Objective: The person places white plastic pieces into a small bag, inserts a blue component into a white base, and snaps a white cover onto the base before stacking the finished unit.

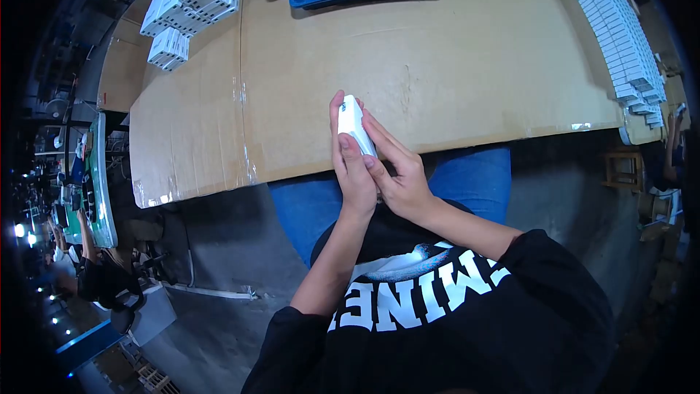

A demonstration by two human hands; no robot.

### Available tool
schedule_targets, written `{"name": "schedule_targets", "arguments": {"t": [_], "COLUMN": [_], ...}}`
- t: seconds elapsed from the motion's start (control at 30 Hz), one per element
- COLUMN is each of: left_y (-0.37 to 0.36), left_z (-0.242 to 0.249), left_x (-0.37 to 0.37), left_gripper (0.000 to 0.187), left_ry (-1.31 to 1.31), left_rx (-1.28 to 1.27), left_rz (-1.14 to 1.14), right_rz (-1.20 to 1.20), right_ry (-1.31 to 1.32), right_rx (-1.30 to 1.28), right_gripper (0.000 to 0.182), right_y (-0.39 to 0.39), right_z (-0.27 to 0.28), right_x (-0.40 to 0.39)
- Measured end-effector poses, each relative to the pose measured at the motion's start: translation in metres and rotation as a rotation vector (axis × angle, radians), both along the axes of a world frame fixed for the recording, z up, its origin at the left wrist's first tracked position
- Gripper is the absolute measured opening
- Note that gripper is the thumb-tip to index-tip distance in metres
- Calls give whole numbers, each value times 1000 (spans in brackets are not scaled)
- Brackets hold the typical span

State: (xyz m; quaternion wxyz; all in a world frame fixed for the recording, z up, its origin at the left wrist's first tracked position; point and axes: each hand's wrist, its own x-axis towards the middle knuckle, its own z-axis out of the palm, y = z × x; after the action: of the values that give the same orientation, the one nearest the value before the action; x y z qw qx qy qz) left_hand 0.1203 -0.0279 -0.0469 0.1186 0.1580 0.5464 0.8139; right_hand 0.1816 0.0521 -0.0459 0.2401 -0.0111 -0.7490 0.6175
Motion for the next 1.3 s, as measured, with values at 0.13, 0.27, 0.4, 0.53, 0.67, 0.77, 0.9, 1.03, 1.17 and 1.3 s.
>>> {"name": "schedule_targets", "arguments": {"t": [0.13,0.27,0.4,0.53,0.67,0.77,0.9,1.03,1.17,1.3], "left_y": [1,-2,-2,0,-1,0,0,-5,-10,-11], "left_z": [0,0,-4,-8,-9,-7,-9,-3,-7,-7], "left_x": [4,5,5,6,5,7,6,1,0,-4], "left_gripper": [86,87,86,85,84,85,85,91,102,105], "left_ry": [40,52,42,8,-48,-36,-67,9,236,325], "left_rx": [49,33,48,60,122,133,165,83,-141,-249], "left_rz": [1,-22,-33,-31,-54,-51,-50,16,62,82], "right_rz": [-45,-44,-53,-52,-60,-69,0,104,199,167], "right_ry": [76,110,101,71,62,84,20,25,-327,-343], "right_rx": [33,66,74,110,118,106,-163,-621,-884,-845], "right_gripper": [51,50,49,48,46,46,47,47,53,58], "right_y": [-4,-4,-6,-3,-1,-7,-13,-9,12,5], "right_z": [-6,-6,-8,-12,-11,-9,-8,-7,15,27], "right_x": [0,2,5,5,7,7,5,-5,-8,-9]}}
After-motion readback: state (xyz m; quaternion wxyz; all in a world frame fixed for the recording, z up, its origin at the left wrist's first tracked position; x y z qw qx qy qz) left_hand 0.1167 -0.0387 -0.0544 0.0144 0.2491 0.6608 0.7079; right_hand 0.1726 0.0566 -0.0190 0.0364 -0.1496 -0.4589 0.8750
